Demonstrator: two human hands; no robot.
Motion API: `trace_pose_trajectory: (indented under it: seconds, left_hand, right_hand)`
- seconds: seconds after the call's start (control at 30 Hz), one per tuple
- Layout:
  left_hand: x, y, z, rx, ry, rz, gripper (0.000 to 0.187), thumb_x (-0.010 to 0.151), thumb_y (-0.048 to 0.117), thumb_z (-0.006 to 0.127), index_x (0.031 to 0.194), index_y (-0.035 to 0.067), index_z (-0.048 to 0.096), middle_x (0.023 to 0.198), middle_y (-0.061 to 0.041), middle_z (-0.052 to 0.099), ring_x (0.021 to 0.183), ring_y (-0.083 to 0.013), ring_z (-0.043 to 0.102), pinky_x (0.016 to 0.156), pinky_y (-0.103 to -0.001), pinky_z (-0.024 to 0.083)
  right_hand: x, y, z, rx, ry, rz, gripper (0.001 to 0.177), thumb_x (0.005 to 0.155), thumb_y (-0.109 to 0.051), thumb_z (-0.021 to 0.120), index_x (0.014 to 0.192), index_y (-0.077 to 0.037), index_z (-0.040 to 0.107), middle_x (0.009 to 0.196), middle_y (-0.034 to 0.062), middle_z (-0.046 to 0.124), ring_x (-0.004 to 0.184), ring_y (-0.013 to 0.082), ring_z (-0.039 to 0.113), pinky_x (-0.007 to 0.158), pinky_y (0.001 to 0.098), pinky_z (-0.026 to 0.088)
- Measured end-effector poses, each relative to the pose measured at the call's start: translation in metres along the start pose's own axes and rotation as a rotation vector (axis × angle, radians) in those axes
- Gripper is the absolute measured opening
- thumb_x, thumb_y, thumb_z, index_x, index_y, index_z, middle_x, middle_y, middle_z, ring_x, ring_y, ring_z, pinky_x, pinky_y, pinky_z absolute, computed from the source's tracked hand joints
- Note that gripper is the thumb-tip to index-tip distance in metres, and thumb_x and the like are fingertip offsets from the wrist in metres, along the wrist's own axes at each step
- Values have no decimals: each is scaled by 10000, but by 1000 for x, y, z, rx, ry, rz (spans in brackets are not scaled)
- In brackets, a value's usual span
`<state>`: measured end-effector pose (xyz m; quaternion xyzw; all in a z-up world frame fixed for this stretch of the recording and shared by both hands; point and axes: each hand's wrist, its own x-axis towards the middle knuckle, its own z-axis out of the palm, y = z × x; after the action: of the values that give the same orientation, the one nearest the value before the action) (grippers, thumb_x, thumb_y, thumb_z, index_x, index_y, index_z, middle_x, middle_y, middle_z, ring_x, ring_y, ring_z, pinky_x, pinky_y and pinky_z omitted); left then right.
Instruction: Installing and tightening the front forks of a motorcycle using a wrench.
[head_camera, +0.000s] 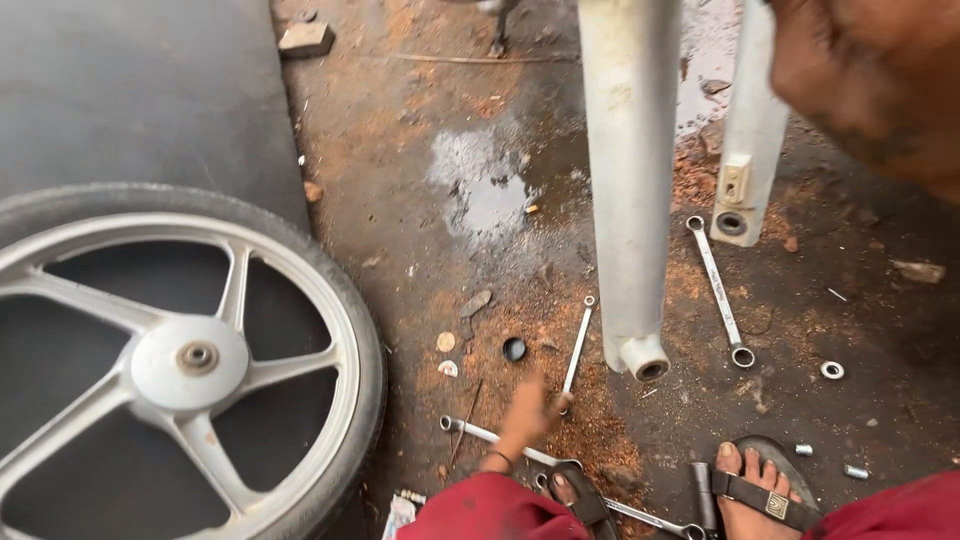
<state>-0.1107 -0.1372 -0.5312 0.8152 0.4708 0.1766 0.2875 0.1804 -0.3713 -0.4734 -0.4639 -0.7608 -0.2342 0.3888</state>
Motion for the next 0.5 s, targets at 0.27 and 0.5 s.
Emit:
trace_pose_trajectory:
  seconds: [0.27, 0.5]
  left_hand:
    - [14, 5, 58, 112, -236, -214, 515, 946, 341, 684, 1257, -32, 510, 910, -271, 669, 844, -469, 667, 715, -565, 539]
    - [-4, -51, 77, -355, -268, -443, 290, 929, 349, 690, 1050, 85, 689, 1007, -203, 720, 954, -376, 721, 862, -488, 592]
  right_hand:
    - [540, 134, -73, -238, 67, -40, 270, 1036, -194, 692, 1135, 57, 706, 898, 186, 708, 795, 280, 617, 665, 420, 510]
    - [541, 131, -76, -256, 153, -20, 219, 993, -157, 765, 1042, 41, 683, 900, 135, 719, 825, 206, 627, 677, 320, 550]
